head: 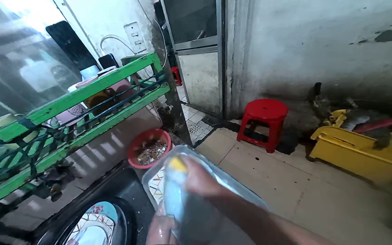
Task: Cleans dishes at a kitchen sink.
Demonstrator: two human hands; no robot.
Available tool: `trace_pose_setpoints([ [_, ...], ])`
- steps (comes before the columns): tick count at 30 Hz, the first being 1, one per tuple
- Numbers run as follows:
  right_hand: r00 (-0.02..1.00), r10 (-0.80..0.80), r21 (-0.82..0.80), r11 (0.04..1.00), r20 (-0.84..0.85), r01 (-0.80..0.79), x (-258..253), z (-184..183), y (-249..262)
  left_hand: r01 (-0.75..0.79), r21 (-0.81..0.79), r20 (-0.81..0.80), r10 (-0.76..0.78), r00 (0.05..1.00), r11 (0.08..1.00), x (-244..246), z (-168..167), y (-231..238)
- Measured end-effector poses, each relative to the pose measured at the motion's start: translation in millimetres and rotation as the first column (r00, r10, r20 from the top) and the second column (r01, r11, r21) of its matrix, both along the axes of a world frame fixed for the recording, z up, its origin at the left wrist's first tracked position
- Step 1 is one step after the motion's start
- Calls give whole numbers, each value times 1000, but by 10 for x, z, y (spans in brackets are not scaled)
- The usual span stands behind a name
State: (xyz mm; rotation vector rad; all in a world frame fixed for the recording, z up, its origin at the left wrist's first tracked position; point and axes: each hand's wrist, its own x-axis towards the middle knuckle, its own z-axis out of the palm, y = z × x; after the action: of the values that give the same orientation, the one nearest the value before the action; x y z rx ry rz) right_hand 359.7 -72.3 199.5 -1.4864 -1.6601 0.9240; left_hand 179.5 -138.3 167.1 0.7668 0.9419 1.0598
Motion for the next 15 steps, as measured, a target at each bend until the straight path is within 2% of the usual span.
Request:
trace_pose_setpoints([
  [2,978,-204,-205,960,-50,190,287,-92,221,17,-34,-126,-21,992,999,0,-47,-120],
  [3,966,-255,-239,942,-50,236,354,-126,253,27,-60,-176,-37,984,998,4,-58,-149],
  [5,973,-229,-176,959,-15,223,293,-118,169,59,-105,-174,-76,982,993,-32,-55,-109],
  [7,1000,-16,-45,999,19,17,52,63,-11,130,-119,-86,-141,986,984,-85,30,-17],
  [9,959,255,121,955,126,-270,-185,284,-179,193,-61,-18,-194,981,979,-96,100,44],
  [10,939,303,195,923,164,-332,-231,315,-199,175,-36,6,-175,985,984,-72,121,56],
  [11,941,298,199,924,158,-326,-212,315,-151,139,-28,39,-138,990,990,-41,146,60],
  [12,964,234,160,954,125,-253,-136,270,-60,95,-42,63,-92,994,995,-26,181,52],
  [15,993,-85,2,996,77,85,252,-14,231,-42,-88,221,60,973,995,-111,236,5],
])
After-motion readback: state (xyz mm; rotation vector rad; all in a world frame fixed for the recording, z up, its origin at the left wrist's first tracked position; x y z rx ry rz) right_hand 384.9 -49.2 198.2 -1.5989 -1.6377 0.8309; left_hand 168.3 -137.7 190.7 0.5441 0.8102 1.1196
